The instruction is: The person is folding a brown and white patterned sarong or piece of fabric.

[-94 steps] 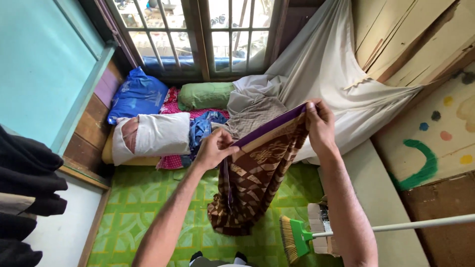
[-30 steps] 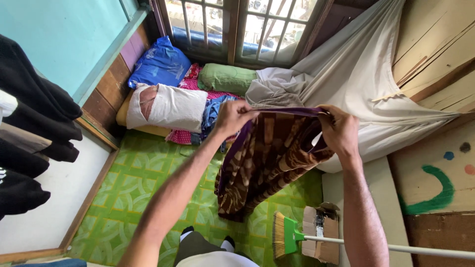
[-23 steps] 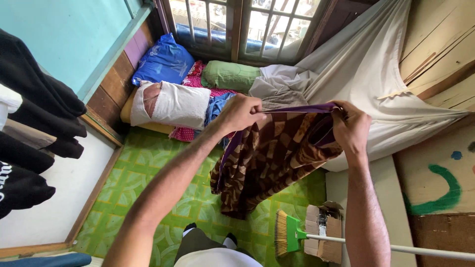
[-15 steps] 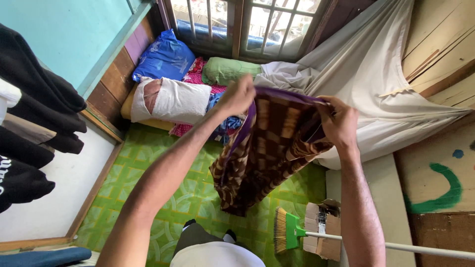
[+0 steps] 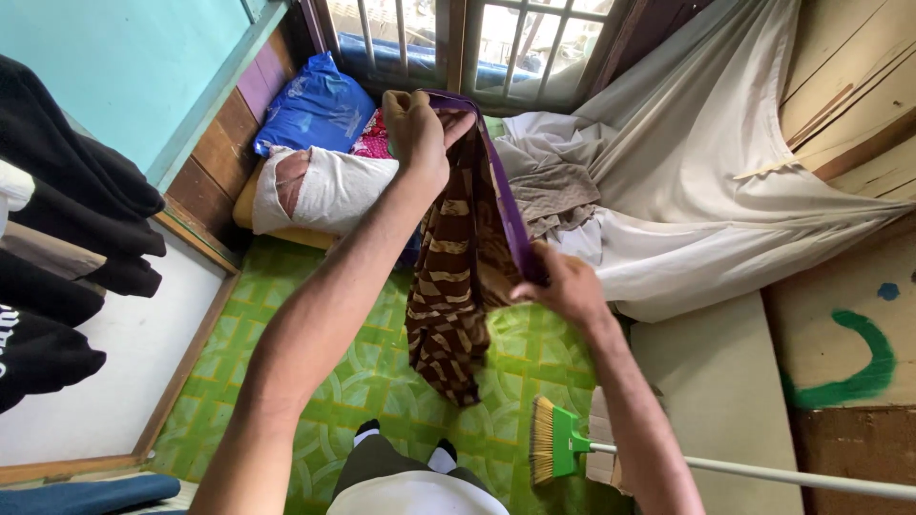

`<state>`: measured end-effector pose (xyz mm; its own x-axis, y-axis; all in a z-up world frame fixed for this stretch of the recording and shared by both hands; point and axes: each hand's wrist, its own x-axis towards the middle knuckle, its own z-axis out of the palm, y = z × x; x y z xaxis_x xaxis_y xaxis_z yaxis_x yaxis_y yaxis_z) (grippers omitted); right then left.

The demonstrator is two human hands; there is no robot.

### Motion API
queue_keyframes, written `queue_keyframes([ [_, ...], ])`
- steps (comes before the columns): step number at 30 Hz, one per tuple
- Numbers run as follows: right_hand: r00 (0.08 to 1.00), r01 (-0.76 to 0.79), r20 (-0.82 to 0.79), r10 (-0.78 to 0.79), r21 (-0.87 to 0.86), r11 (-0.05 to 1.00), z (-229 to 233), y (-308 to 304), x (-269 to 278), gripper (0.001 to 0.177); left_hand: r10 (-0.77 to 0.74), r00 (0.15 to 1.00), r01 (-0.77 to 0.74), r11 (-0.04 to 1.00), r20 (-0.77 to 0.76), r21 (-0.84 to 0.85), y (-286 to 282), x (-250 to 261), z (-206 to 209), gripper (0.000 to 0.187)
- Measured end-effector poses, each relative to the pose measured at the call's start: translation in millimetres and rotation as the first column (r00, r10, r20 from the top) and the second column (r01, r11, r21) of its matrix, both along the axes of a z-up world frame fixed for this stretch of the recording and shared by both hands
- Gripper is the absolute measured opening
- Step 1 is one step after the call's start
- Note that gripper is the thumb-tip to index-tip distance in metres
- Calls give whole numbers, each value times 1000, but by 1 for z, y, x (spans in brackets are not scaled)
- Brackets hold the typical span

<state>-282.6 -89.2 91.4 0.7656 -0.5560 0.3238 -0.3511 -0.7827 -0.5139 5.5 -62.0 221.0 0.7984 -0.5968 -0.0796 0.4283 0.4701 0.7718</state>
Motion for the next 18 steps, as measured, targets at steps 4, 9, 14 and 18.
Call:
queue_keyframes([
  [4,993,-76,62,96,-273,959,-67,-22,5,62,19,974,-36,997,226,71,11,3,4,7],
  [9,983,34,183,30,-339,940,-73,-20,24,28,46,900,-112,986,433,127,32,15,26,10],
  [14,988,-79,106,116,-297,952,-86,-9,59,33,-106,834,59,993,542,103,53,39,33,12],
  [18,967,-45,252,46,-12,999,-121,-12,101,36,-244,647,270,959,723,82,68,69,17,20],
])
